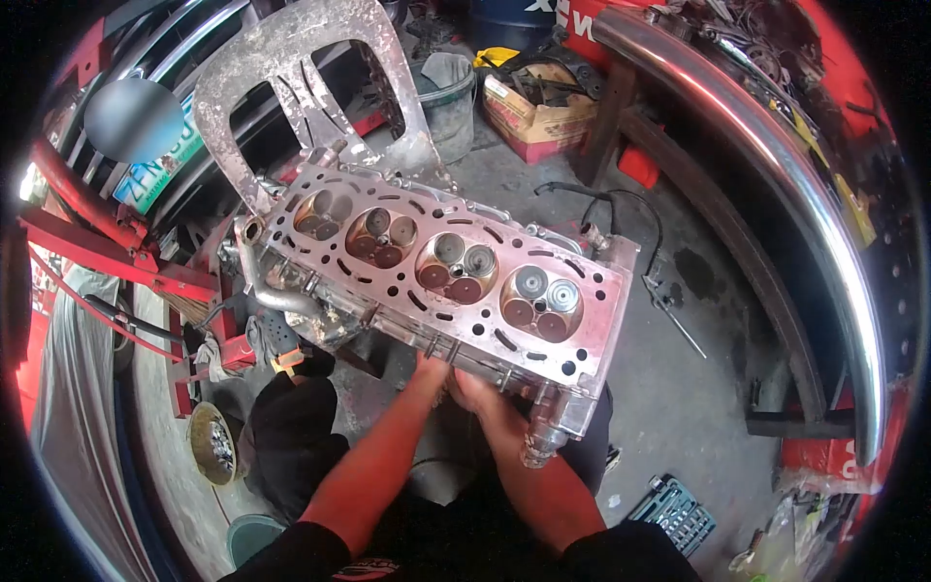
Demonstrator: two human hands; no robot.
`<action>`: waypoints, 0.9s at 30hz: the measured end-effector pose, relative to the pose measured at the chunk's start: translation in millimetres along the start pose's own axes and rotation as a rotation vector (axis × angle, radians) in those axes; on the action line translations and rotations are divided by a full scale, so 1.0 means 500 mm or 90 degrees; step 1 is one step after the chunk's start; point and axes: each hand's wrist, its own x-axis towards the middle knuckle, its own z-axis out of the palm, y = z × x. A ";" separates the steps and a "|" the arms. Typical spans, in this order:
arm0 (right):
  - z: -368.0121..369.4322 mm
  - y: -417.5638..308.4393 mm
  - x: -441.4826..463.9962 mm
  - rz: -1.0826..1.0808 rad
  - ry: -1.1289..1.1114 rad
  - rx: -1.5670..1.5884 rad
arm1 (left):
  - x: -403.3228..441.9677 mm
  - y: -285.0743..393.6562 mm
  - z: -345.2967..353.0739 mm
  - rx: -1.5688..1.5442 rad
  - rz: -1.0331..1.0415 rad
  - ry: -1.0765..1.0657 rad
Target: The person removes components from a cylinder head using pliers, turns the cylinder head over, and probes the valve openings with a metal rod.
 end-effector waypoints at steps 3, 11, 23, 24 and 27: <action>-0.155 -0.008 0.024 -0.056 -0.040 -0.141 | -0.086 0.136 0.074 0.144 -0.017 0.057; 0.079 -0.066 -0.054 0.066 -0.041 -0.300 | -0.069 0.178 0.003 0.174 -0.074 0.023; 0.133 -0.088 -0.018 0.022 -0.009 0.036 | -0.047 -0.076 0.136 0.231 0.039 0.104; 0.114 -0.079 -0.016 0.012 -0.001 0.034 | -0.057 -0.041 0.110 0.054 -0.030 0.069; 0.114 -0.100 -0.051 0.140 -0.061 0.001 | 0.011 0.002 0.027 -0.562 -0.442 -0.141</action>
